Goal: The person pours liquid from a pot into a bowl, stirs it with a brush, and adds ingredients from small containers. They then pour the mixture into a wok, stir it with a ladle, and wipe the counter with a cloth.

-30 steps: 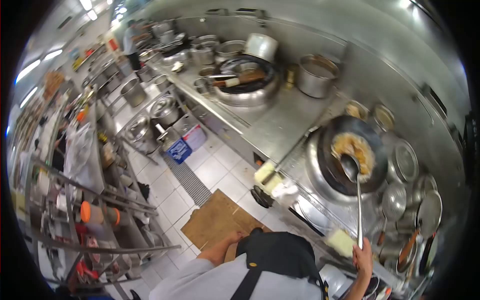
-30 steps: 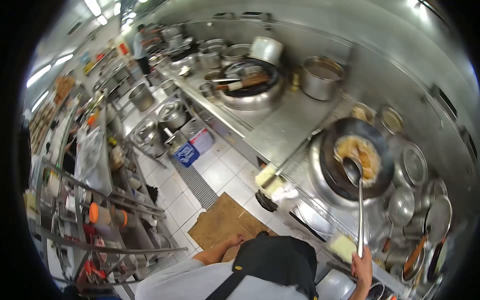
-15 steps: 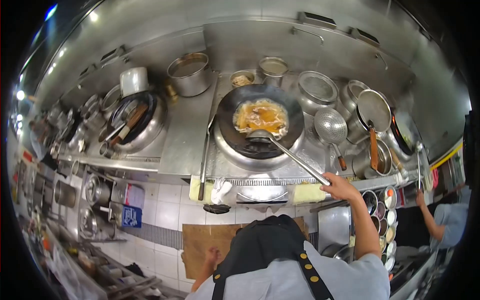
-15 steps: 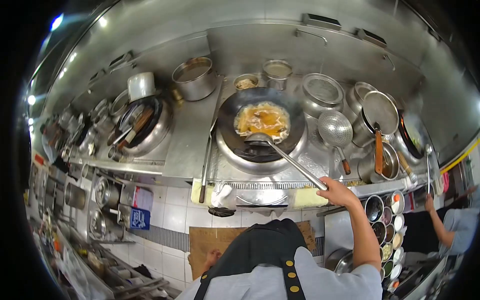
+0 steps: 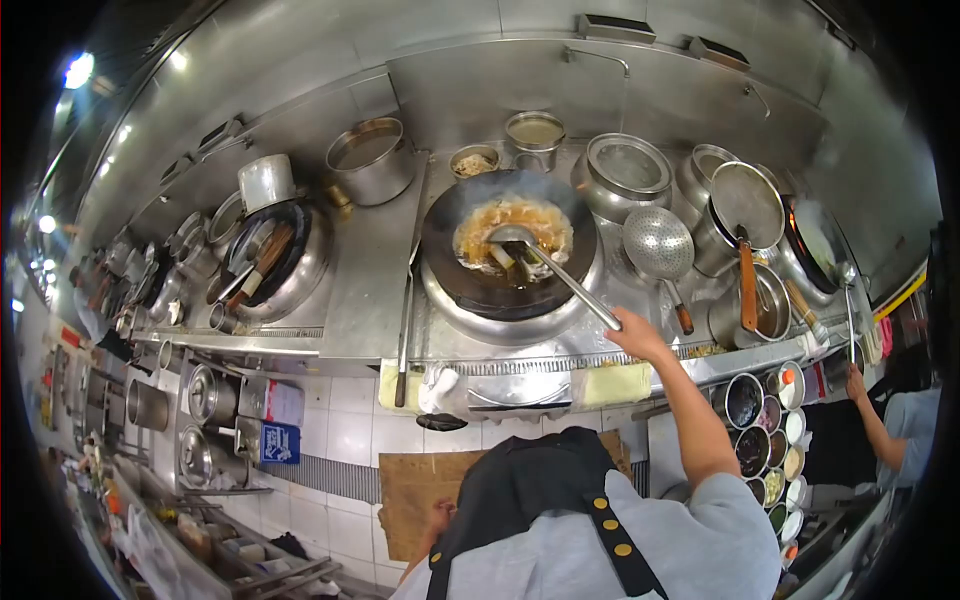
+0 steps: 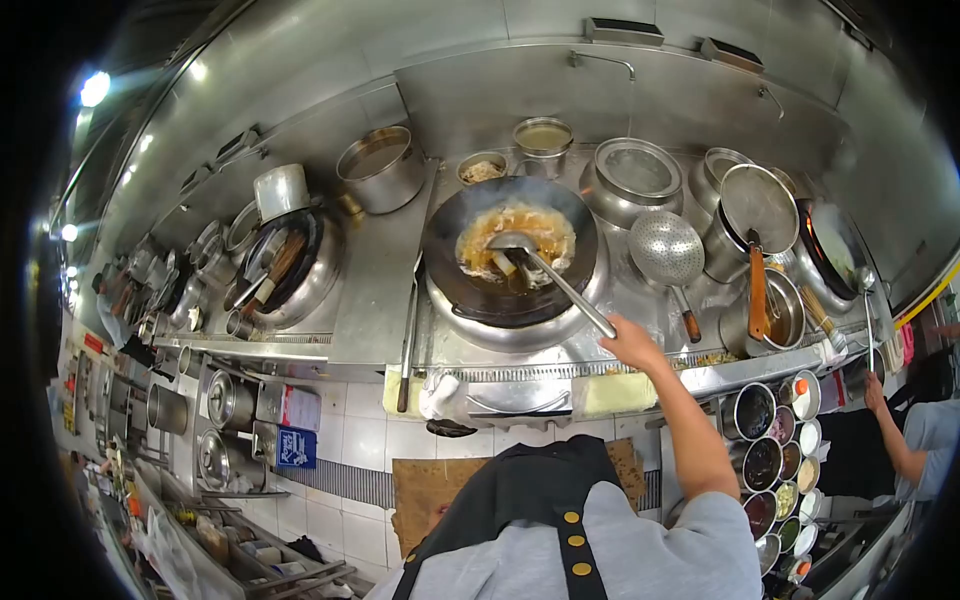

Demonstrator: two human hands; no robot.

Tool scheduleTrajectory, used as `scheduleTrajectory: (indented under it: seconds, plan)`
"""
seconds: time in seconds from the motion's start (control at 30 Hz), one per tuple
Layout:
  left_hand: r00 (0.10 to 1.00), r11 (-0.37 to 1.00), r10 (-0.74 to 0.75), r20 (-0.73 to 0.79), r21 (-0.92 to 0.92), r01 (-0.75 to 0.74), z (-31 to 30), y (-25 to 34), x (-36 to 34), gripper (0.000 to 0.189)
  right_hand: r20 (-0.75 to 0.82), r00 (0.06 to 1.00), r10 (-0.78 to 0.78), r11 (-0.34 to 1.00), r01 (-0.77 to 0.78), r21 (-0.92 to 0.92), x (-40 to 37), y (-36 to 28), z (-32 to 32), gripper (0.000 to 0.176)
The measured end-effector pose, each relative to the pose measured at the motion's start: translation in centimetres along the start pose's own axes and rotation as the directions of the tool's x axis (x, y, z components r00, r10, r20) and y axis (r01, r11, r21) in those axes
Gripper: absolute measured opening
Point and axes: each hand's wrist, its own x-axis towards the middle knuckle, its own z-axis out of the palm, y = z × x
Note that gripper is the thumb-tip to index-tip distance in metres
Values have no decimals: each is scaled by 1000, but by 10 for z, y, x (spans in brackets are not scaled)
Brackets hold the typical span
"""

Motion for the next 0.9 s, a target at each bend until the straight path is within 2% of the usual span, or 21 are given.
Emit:
scheduleTrajectory:
  seconds: [0.03, 0.07, 0.1, 0.13, 0.17, 0.2, 0.23, 0.27, 0.3, 0.37, 0.4, 0.47, 0.53, 0.6, 0.7, 0.73, 0.9]
  plan:
    - [1000, 1000, 7, 3, 30, -8, -3, -5, 5, 27, -73, 995, -67, 998, 66, -24, 8, 3, 10, 44]
    - [1000, 998, 14, 6, 61, -14, -4, -7, 5, 28, -67, 995, -68, 998, 67, -22, 11, 3, 18, 44]
    - [1000, 998, 9, 2, 61, -9, -5, -9, 5, 28, -124, 989, -82, 992, 93, 86, 14, 3, 27, 44]
    - [998, 986, 43, -37, 161, -36, -4, -6, 7, 28, -183, 979, -88, 974, 123, 191, 16, 0, 34, 45]
    - [995, 963, 79, -68, 262, -58, -5, -10, 10, 28, -182, 980, -82, 974, 117, 194, 15, -5, 40, 45]
    - [996, 961, 74, -56, 270, -56, -5, -14, 13, 28, -227, 974, -1, 951, 71, 302, 12, -7, 45, 46]
    - [998, 995, 59, -38, 86, -56, -6, -28, 20, 27, -270, 958, 94, 914, 25, 406, 5, -7, 47, 48]
    - [999, 994, 44, -8, -98, -44, -3, -36, 24, 27, -181, 966, 185, 829, -54, 557, -1, -6, 43, 50]
    - [997, 997, 69, 28, -22, -68, -2, -36, 24, 27, -81, 946, 313, 755, -196, 626, -12, -16, 27, 50]
    - [991, 980, 112, 70, 155, -122, 2, -34, 25, 27, -362, 902, 236, 891, -52, 452, -7, 31, 34, 54]
    - [989, 972, 119, 86, 191, -133, 4, -33, 25, 27, -377, 892, 250, 890, -59, 451, -7, 54, 36, 54]
    - [988, 964, 121, 100, 225, -141, 8, -31, 25, 27, -530, 833, 161, 964, -17, 267, -21, 98, 38, 59]
    - [987, 957, 124, 102, 249, -146, 10, -30, 22, 27, -527, 825, 207, 978, -160, 133, -46, 132, 38, 64]
    - [987, 952, 126, 101, 269, -149, 10, -30, 18, 28, -412, 847, 335, 936, -349, 43, -76, 148, 36, 71]
    - [987, 945, 122, 101, 292, -147, 6, -33, 14, 28, -343, 868, 359, 912, -404, -70, -109, 157, 45, 74]
    - [987, 942, 123, 101, 302, -148, 4, -33, 15, 28, -370, 874, 314, 925, -369, -85, -115, 153, 53, 76]
    - [981, 911, 150, 126, 368, -187, -16, -29, 22, 28, -380, 881, 283, 920, -361, -154, -104, 158, 85, 74]
